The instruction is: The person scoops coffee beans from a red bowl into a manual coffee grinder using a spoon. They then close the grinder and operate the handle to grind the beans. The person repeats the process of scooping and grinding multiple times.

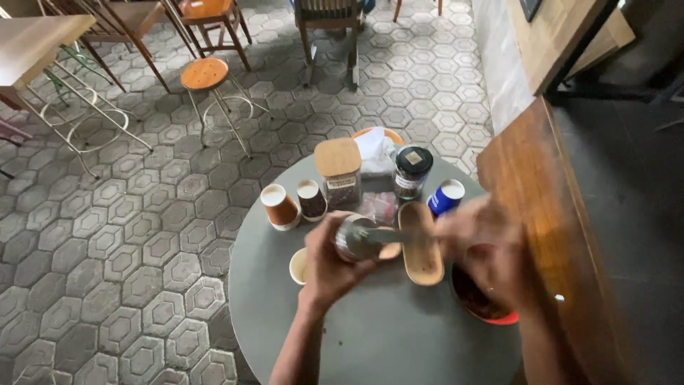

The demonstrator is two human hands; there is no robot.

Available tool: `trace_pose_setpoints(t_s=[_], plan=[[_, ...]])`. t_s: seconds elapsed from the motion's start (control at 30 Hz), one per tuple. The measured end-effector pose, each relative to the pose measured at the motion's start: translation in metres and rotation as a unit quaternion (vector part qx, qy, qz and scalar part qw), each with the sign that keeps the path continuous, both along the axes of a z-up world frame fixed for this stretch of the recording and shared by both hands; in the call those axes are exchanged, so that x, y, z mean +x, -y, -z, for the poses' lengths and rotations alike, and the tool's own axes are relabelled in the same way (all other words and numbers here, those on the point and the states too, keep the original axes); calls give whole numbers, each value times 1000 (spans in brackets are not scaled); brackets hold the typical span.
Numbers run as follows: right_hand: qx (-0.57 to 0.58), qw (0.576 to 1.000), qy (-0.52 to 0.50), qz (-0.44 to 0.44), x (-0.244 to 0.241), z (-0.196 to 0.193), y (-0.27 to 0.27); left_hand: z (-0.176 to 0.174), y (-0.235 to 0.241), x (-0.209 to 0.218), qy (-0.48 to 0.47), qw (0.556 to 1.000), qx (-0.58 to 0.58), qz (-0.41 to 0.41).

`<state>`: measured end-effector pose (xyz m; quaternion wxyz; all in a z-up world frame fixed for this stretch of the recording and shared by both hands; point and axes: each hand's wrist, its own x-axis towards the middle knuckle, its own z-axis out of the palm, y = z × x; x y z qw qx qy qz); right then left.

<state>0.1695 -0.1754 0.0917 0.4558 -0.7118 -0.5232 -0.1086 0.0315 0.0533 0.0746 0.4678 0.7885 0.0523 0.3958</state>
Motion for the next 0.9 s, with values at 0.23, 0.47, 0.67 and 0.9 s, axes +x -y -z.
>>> trace_pose_setpoints(t_s=[0.23, 0.47, 0.67, 0.9], plan=[[-3, 942, 98, -321, -53, -37, -43, 3, 24, 13, -284, 944, 98, 137], [-22, 999, -11, -34, 11, -43, -43, 6, 5, -6, -80, 992, 27, 92], [-44, 965, 79, -246, -49, -62, -45, 28, 10, 24, -129, 983, -130, 27], [-113, 988, 82, -67, 32, -73, -87, 31, 61, 9, -194, 980, 44, 28]])
